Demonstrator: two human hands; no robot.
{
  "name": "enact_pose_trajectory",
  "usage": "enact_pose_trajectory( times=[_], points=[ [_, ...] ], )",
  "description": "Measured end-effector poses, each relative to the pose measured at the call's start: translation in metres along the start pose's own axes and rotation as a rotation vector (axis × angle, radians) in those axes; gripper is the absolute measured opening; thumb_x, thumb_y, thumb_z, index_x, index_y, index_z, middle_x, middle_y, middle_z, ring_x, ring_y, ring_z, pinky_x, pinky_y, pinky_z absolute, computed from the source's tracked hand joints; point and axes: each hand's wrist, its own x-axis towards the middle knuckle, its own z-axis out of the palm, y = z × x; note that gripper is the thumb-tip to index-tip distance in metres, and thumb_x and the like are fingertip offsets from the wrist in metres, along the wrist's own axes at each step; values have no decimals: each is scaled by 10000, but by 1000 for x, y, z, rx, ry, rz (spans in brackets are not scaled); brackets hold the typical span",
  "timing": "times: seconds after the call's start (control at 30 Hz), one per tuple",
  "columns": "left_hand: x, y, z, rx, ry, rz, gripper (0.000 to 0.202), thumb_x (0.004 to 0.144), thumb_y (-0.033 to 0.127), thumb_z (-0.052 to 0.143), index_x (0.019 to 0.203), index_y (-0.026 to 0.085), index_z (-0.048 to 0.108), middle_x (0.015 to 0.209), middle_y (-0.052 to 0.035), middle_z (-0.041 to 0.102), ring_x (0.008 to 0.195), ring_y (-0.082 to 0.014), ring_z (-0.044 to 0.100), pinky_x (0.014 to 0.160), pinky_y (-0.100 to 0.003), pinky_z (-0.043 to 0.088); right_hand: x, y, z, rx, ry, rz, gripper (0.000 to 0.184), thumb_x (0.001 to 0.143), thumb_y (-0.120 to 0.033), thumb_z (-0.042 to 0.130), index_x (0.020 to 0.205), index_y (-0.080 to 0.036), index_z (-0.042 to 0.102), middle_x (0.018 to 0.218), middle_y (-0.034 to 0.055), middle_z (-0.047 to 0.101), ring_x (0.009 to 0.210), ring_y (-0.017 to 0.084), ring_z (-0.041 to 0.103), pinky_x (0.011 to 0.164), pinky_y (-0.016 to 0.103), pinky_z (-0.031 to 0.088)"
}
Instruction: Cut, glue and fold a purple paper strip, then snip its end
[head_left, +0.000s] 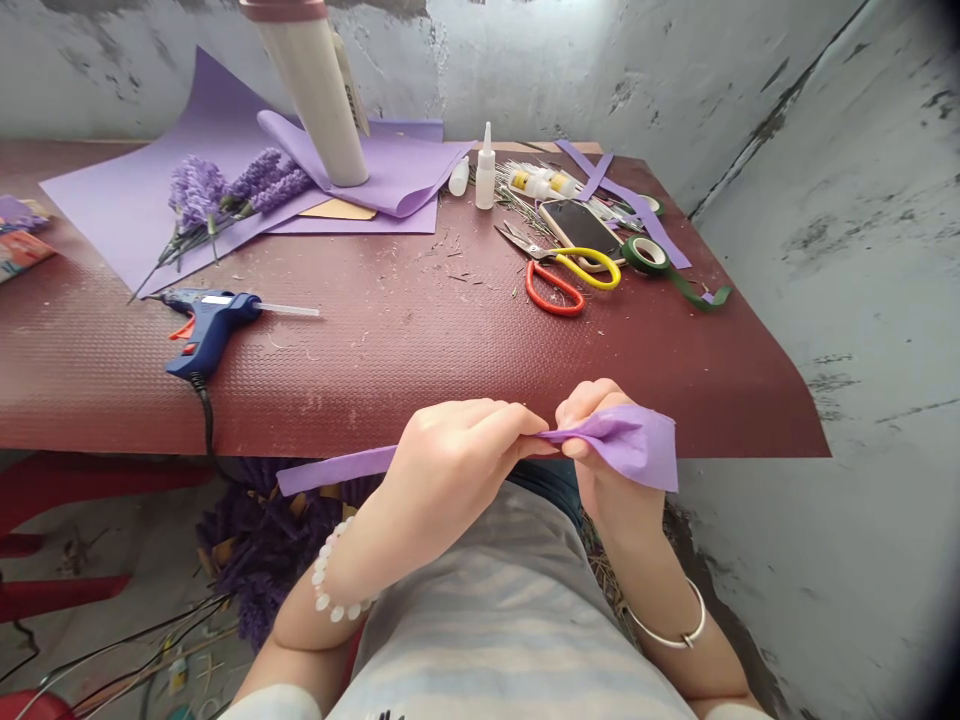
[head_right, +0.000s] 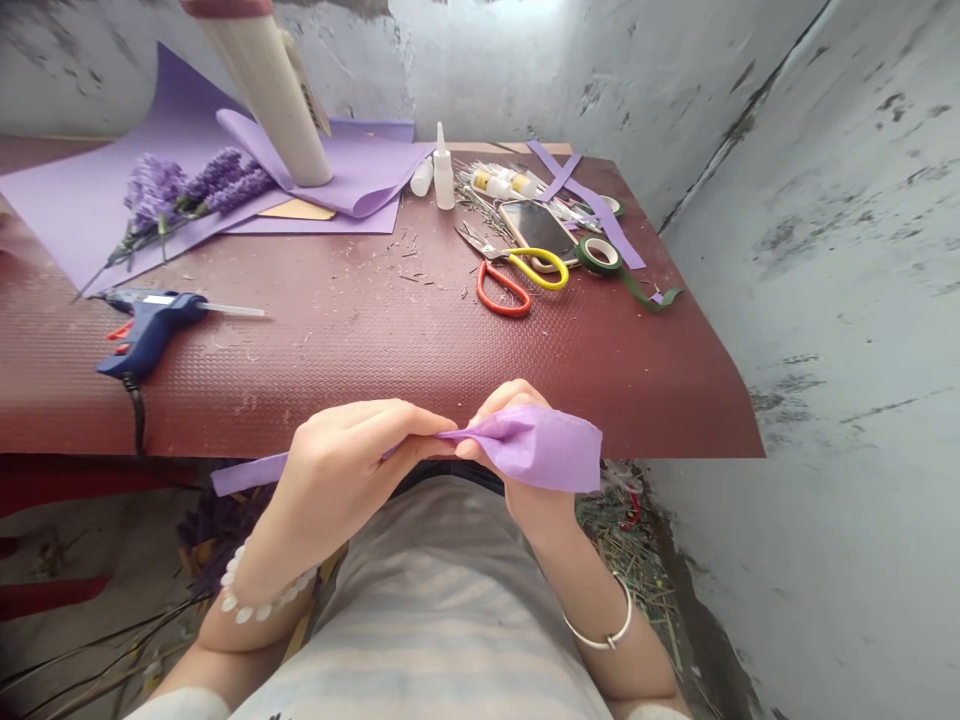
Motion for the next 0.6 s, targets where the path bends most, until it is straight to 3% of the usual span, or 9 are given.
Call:
enact_pose_trajectory(
  times=[0.13, 0.27, 0.33, 0.6],
  points=[
    [-3, -3, -2, -21, -26, 13, 82, 995, 192, 677, 914, 186, 689, 828, 25, 807, 684, -107, 738, 665, -214, 520, 2, 1, 1, 10, 39, -71, 405, 711, -603, 895, 636, -276, 668, 705, 0, 600, 633, 191, 539, 579, 376, 451],
    [-5, -5, -3, 12, -40, 20, 86, 1005, 150, 640, 939, 179, 686, 849, 8, 820, 687, -117, 756, 630, -213, 521, 3, 0, 3, 104, 23, -77, 209, 766, -485, 898, 794, -316, 778, 808, 1, 682, 718, 201, 610, 642, 375, 503],
    [-6, -5, -3, 40, -52, 25, 105, 1019, 149, 611, 951, 179, 686, 860, 2, 824, 698, -122, 764, 629, -215, 526, 4, -2, 3, 124, 5, -70, 212, 746, -464, 915, 862, -325, 804, 864, 11, 711, 772, 218, 639, 680, 388, 524],
    [-8, -9, -8, 96, -17, 5, 116, 1005, 210, 663, 898, 187, 702, 750, 33, 798, 602, -111, 734, 587, -215, 515, 5, -9, 7, 287, 120, 14, 111, 768, -292, 872, 758, -302, 762, 765, -12, 663, 723, 191, 603, 689, 374, 493]
  ],
)
